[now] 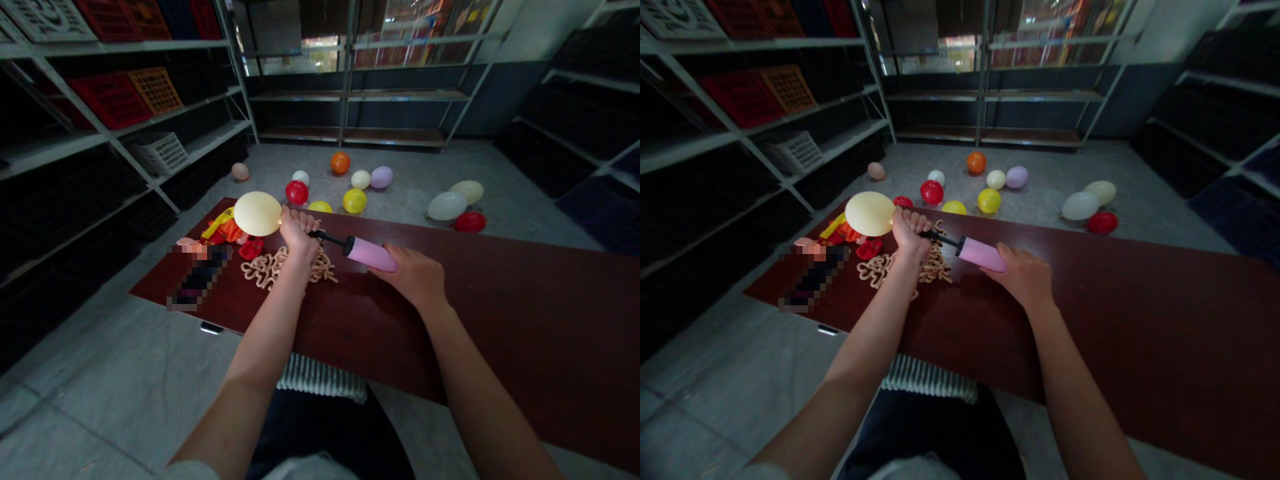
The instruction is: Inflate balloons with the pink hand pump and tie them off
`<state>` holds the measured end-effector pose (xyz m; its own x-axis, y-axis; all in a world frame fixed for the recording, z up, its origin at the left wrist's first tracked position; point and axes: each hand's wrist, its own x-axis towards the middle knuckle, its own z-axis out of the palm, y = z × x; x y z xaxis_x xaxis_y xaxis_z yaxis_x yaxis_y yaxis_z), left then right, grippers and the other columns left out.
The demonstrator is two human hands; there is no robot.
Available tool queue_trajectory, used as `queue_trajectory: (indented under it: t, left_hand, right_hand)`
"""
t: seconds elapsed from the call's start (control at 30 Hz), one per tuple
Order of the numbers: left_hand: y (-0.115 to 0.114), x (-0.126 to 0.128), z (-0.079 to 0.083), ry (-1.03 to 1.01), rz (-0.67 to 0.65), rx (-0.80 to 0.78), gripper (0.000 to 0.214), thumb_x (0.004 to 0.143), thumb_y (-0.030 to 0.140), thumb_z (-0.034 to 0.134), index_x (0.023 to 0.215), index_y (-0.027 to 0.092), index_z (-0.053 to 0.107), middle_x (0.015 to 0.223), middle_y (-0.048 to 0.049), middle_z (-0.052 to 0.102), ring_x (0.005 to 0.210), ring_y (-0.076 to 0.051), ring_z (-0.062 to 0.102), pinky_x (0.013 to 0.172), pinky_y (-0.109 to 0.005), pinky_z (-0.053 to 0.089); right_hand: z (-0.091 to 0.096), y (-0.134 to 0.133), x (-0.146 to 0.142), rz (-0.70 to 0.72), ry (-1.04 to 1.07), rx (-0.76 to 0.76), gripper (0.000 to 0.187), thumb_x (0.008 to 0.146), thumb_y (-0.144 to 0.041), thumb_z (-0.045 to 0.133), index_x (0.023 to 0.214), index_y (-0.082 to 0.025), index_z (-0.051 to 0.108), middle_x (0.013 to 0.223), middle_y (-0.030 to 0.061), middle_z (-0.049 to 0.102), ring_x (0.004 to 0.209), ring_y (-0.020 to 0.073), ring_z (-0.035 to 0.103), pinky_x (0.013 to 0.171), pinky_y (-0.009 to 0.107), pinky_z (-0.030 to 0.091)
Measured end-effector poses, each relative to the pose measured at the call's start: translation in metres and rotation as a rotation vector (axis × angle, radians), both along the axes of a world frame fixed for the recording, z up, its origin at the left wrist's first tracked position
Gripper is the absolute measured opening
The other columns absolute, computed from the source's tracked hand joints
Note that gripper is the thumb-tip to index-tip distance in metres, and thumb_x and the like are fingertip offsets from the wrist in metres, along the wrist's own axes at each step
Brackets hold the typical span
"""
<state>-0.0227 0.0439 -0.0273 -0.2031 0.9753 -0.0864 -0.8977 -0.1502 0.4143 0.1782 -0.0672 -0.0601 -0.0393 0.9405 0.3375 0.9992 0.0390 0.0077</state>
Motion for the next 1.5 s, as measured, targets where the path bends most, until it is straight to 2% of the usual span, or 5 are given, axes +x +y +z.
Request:
queue_trajectory:
  t: [0.37, 0.7, 0.93, 1.17, 1.5]
  left_hand:
    - [0.002, -0.035, 0.016, 0.034, 0.084, 0.070, 0.051, 0.099, 0.031, 0.041, 0.055, 0.019, 0.017, 0.042, 0.0075, 0.015, 0.033, -0.006, 0.016, 0.038, -0.023, 0.018]
    - [-0.013, -0.039, 0.034, 0.139, 0.167, 0.082, 0.053, 0.102, 0.031, 0.037, 0.054, 0.018, 0.019, 0.043, 0.0068, 0.015, 0.034, -0.006, 0.017, 0.038, -0.021, 0.020]
    - [-0.023, -0.012, 0.034, 0.120, 0.057, 0.157, 0.057, 0.103, 0.040, 0.031, 0.052, 0.018, 0.017, 0.043, 0.0063, 0.012, 0.035, -0.007, 0.011, 0.037, -0.023, 0.015]
    - [-0.039, 0.025, 0.025, 0.261, -0.049, 0.046, 0.059, 0.097, 0.055, 0.040, 0.051, 0.020, 0.027, 0.041, 0.0059, 0.016, 0.034, -0.008, 0.014, 0.035, -0.024, 0.019]
    - [-0.022, 0.022, 0.009, 0.139, -0.048, 0.048, 0.060, 0.097, 0.053, 0.042, 0.052, 0.020, 0.023, 0.039, 0.0073, 0.017, 0.032, -0.006, 0.017, 0.034, -0.022, 0.019]
  right_hand:
    - [-0.001, -0.002, 0.038, -0.033, -0.064, 0.143, 0.056, 0.083, -0.064, 0.050, 0.120, -0.024, 0.060, 0.100, 0.0088, 0.069, 0.087, 0.0242, 0.061, 0.062, 0.030, 0.031]
    - [0.010, -0.008, 0.018, -0.010, 0.015, 0.037, 0.057, 0.080, -0.066, 0.051, 0.120, -0.027, 0.061, 0.096, 0.0086, 0.071, 0.082, 0.0259, 0.063, 0.061, 0.031, 0.031]
    - [0.012, -0.011, -0.004, 0.042, 0.018, 0.074, 0.053, 0.079, -0.064, 0.055, 0.113, -0.023, 0.062, 0.093, 0.0074, 0.073, 0.075, 0.0222, 0.065, 0.058, 0.030, 0.026]
    - [0.004, -0.011, -0.020, 0.060, 0.102, 0.081, 0.052, 0.080, -0.064, 0.054, 0.106, -0.021, 0.063, 0.089, 0.0078, 0.073, 0.071, 0.0212, 0.065, 0.056, 0.029, 0.024]
    - [0.005, -0.004, -0.019, 0.057, 0.126, 0.064, 0.050, 0.078, -0.061, 0.058, 0.108, -0.022, 0.065, 0.096, 0.0068, 0.074, 0.077, 0.0212, 0.066, 0.057, 0.028, 0.028]
